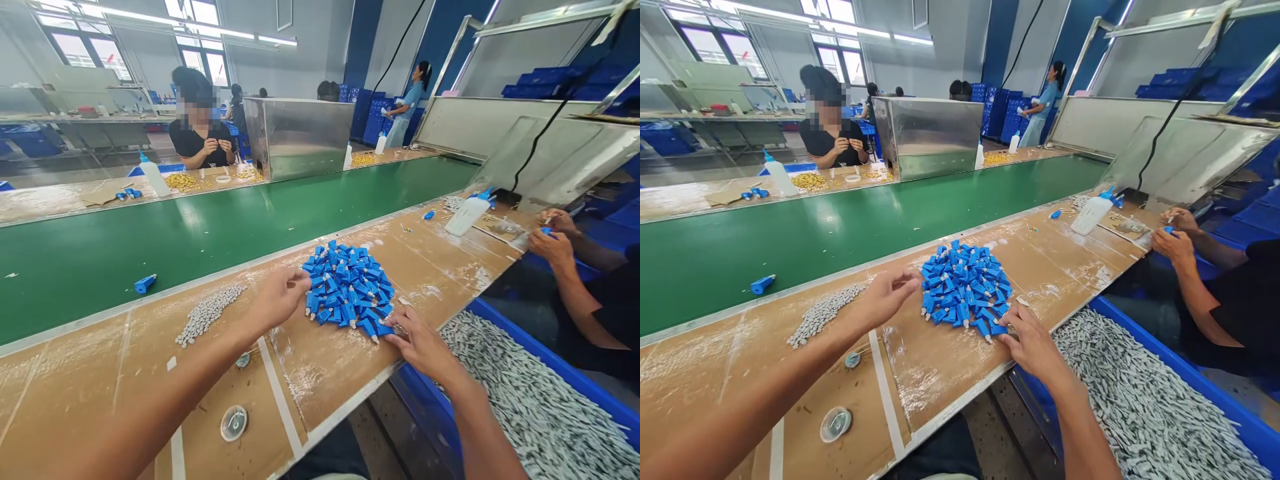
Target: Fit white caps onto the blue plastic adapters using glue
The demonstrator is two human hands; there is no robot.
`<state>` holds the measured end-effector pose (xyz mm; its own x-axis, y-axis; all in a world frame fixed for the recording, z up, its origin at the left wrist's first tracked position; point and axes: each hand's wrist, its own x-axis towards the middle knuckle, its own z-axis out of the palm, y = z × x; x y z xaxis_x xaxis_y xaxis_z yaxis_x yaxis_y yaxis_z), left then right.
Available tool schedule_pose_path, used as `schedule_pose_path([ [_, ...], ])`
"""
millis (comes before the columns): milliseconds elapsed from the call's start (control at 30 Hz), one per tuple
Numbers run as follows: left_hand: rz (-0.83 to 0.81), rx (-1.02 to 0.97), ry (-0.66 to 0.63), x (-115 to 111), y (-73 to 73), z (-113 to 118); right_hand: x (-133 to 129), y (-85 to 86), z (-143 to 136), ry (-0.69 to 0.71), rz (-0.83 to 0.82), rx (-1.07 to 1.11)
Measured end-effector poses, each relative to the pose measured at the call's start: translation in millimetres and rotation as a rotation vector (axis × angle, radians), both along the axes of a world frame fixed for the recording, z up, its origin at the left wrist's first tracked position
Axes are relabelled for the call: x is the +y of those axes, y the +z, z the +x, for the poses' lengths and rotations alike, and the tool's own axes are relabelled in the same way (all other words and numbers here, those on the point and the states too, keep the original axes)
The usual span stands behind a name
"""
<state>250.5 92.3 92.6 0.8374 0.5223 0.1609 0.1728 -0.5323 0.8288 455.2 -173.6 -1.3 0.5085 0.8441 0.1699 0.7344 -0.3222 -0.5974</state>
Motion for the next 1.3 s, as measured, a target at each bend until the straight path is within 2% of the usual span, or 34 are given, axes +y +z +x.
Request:
schedule_pose_path([
  [133,-0.112,0.062,-0.07,-35,8.2,-47,-9,19.8,-5,0.062,0.054,0.128],
  [200,-0.212,0.056,-0.086,-52,7.8,-60,-8,35.3,-20,0.066,0.132,0.261],
  [267,-0.355,0.026,-0.115,-68,5.9,-66,0,53.4,-42,0.15,0.211,0.366],
  [400,-0.846,0.055,-0.2,-94,0.8,-71,30,85.3,-92,0.485,0.264,0.366],
  [500,-1.206,0.088,-0.139,-102,-2.0,-92,50,92.7,-122,0.686,0.248,0.351],
  [567,-1.325,0.058,-0.05,-103,-3.0,-121,58,86.5,-135,0.723,0.259,0.358],
  [633,-1.375,-0.017,0.035,-102,-4.1,-157,64,72.0,-146,0.659,0.276,0.418],
  [733,-1.377,-0.241,0.247,-99,-7.8,-211,74,41.1,-164,0.492,0.222,0.577],
  [833,-1.342,-0.487,0.5,-95,-16.6,-247,87,13.8,-190,0.432,0.099,0.663],
  [933,-1.361,-0.563,0.629,-93,-29.5,-260,97,-0.4,-216,0.451,0.032,0.692],
  [1033,-1.38,-0.536,0.672,-94,-41.1,-260,105,-4.9,-231,0.45,0.026,0.726],
  [1200,-1.397,-0.507,0.685,-98,-48.9,-256,114,-0.6,-241,0.444,0.045,0.627],
  [1300,-1.392,-0.49,0.821,-96,-59.0,-260,118,5.8,-247,0.446,0.065,0.542],
])
